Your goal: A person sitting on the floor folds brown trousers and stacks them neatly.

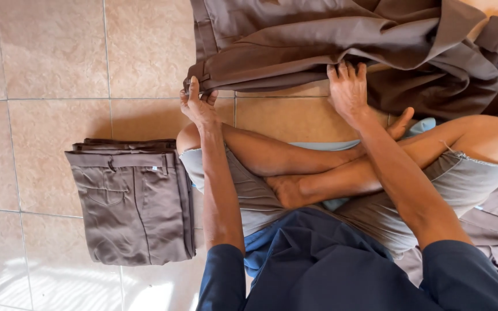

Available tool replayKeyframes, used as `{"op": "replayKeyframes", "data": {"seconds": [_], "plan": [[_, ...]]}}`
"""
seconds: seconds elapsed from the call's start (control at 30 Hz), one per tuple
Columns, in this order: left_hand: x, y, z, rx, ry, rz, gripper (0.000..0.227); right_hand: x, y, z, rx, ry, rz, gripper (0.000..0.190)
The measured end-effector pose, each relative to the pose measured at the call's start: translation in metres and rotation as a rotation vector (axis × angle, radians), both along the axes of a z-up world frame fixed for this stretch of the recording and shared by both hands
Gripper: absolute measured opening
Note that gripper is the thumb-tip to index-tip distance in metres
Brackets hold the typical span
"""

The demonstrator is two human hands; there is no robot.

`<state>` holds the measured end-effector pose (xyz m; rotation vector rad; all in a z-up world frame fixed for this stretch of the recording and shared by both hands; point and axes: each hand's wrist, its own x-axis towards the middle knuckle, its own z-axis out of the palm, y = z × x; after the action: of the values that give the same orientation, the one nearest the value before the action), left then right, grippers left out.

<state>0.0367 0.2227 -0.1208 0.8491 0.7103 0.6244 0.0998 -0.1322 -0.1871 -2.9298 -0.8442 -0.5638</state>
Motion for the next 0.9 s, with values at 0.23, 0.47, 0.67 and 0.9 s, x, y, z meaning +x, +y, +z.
{"op": "replayKeyframes", "data": {"seconds": [0.23, 0.47, 0.67, 0.9], "plan": [[-0.001, -0.001, -0.002, -0.02, -0.036, 0.105, 0.022, -0.003, -0.017, 0.068, 0.305, -0.256, 0.008, 0.021], [-0.003, -0.012, 0.01, 0.099, 0.011, 0.093, 0.017, 0.004, -0.04, 0.067, 0.378, -0.157, -0.06, 0.019], [-0.003, -0.007, 0.002, 0.067, -0.009, 0.135, 0.019, 0.012, -0.052, 0.055, 0.4, -0.09, -0.023, 0.011], [0.004, -0.004, -0.031, 0.644, 0.522, 0.13, 0.04, 0.001, -0.039, 0.069, 0.381, -0.152, 0.028, 0.011]]}}
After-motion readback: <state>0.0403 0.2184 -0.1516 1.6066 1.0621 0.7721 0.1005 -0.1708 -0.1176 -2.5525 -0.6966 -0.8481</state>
